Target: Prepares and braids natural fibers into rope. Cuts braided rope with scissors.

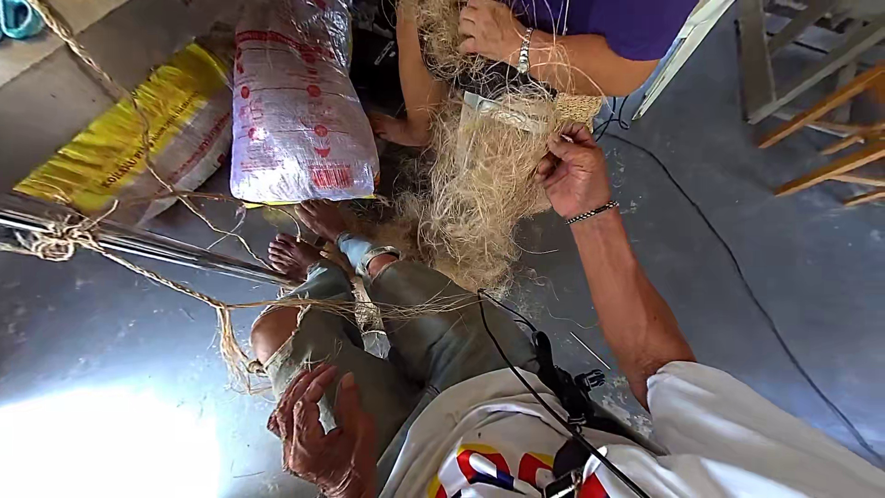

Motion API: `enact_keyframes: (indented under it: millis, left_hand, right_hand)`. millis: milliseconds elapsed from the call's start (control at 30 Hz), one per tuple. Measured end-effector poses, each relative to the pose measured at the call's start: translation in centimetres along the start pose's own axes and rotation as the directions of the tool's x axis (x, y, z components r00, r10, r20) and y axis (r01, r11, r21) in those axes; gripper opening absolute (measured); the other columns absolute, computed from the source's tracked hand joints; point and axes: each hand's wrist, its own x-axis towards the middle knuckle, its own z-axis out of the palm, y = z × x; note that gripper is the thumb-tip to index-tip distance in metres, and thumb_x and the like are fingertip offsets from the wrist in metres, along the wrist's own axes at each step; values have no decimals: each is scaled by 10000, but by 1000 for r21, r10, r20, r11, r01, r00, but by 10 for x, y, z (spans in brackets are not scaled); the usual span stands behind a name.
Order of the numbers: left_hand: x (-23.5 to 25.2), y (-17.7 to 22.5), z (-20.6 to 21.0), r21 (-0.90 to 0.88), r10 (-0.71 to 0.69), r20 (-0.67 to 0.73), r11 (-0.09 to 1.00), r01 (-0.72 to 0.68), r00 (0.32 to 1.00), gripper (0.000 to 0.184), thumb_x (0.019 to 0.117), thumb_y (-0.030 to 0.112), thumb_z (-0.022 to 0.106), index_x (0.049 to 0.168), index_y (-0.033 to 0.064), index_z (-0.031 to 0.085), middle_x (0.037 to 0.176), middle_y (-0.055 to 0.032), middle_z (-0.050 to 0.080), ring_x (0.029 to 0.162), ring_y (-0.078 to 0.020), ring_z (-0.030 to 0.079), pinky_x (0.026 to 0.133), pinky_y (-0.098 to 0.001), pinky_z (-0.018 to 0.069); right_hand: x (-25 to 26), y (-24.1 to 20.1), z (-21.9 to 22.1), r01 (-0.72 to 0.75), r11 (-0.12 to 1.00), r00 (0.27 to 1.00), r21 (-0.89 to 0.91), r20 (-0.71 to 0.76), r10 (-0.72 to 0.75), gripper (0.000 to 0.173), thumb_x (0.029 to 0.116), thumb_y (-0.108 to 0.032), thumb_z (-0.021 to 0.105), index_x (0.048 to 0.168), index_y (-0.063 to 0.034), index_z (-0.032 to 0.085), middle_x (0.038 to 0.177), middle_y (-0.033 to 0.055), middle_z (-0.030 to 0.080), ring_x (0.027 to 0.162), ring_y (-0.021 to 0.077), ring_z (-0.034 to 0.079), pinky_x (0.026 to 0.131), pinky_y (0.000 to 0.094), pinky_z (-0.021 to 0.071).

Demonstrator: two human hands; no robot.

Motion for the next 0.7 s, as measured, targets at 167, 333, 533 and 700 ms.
enact_keyframes:
  millis: [167, 333, 533, 700]
  left_hand:
    - [-10, 6, -3, -23, -17, 22, 1000, 18, 1000, 307, 977, 231, 615, 1002, -61, 705, 1075, -218, 716, 1179, -299, 635, 1112, -430, 399]
    - [-4, 14, -1, -83, 16, 28, 996, -13, 999, 305, 972, 223, 636, 1017, -71, 705, 1061, -220, 717, 1151, -305, 652, 1081, -418, 444]
    - [13, 39, 20, -316, 44, 163, 949, 10, 986, 212, 955, 134, 648, 1042, -49, 712, 1039, -144, 718, 1027, -175, 680, 940, -316, 556]
    - [21, 53, 52, -491, -89, 334, 834, 253, 939, 189, 954, 98, 634, 1060, -43, 701, 967, -82, 711, 878, -104, 688, 809, -273, 593]
  right_hand:
    - [4, -12, 11, -12, 1000, 1000, -19, -21, 12, 84, 1037, -59, 514, 1068, -135, 497, 738, 15, 622, 504, 95, 569, 478, 234, 521]
    - [2, -20, 22, -10, 1000, 999, 2, -40, 10, 73, 1037, -49, 513, 1036, -121, 500, 762, 20, 628, 497, 92, 571, 462, 224, 520]
    - [-4, -31, 33, 22, 998, 1000, 67, -2, -21, 103, 1048, -43, 497, 974, -109, 525, 728, 18, 642, 526, 90, 604, 492, 211, 537]
    - [-9, -46, 43, 19, 990, 999, 139, 30, -24, 178, 1073, -85, 450, 951, -104, 577, 676, -1, 625, 524, 70, 591, 520, 198, 535]
